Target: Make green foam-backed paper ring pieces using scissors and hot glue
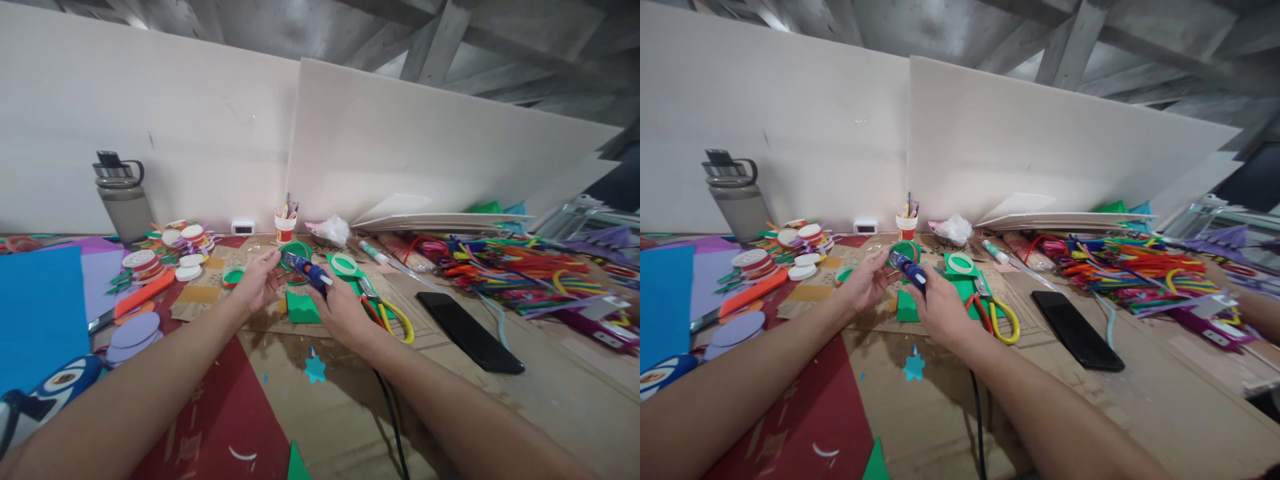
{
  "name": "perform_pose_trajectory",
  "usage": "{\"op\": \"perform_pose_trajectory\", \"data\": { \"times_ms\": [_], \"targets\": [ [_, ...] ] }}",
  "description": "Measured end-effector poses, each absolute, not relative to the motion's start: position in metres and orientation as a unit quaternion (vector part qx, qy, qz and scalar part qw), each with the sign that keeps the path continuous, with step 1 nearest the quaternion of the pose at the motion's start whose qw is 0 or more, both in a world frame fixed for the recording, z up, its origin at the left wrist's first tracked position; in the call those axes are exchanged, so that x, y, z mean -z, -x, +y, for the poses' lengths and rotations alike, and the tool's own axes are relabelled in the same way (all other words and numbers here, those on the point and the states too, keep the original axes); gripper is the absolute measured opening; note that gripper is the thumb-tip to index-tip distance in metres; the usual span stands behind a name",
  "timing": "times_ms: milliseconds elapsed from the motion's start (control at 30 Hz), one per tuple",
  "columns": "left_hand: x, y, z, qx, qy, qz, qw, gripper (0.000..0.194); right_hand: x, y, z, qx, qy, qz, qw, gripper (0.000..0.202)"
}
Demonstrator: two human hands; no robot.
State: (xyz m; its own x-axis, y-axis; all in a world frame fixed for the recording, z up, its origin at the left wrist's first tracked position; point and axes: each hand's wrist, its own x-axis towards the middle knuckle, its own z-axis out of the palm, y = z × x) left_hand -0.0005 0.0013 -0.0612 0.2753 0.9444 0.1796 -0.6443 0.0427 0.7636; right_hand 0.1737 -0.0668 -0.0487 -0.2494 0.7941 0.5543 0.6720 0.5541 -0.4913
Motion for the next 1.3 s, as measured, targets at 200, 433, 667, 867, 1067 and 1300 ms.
{"op": "perform_pose_trajectory", "data": {
  "times_ms": [200,433,667,867,1067,1300],
  "targets": [
    [0.0605,-0.0015,-0.0016,-0.568,-0.403,0.188,0.692,0.017,0.0504,-0.1741,-0.0634,-0.063,0.458,-0.779,0.424,0.031],
    [0.0586,-0.0008,-0.0031,-0.578,-0.400,0.188,0.686,0.018,0.0528,-0.1767,-0.0589,-0.021,0.464,-0.759,0.456,0.032],
    [0.0577,0.0001,-0.0054,-0.572,-0.395,0.179,0.697,0.017,0.0534,-0.1775,-0.0583,-0.045,0.462,-0.762,0.452,0.032],
    [0.0570,-0.0002,-0.0050,-0.564,-0.405,0.178,0.697,0.026,0.0526,-0.1769,-0.0596,-0.061,0.458,-0.775,0.430,0.031],
    [0.0598,-0.0016,-0.0041,-0.561,-0.410,0.179,0.696,0.027,0.0527,-0.1783,-0.0587,-0.035,0.472,-0.756,0.451,0.032],
    [0.0577,-0.0025,-0.0067,-0.565,-0.404,0.182,0.696,0.029,0.0501,-0.1768,-0.0605,-0.067,0.488,-0.739,0.460,0.032]
  ]
}}
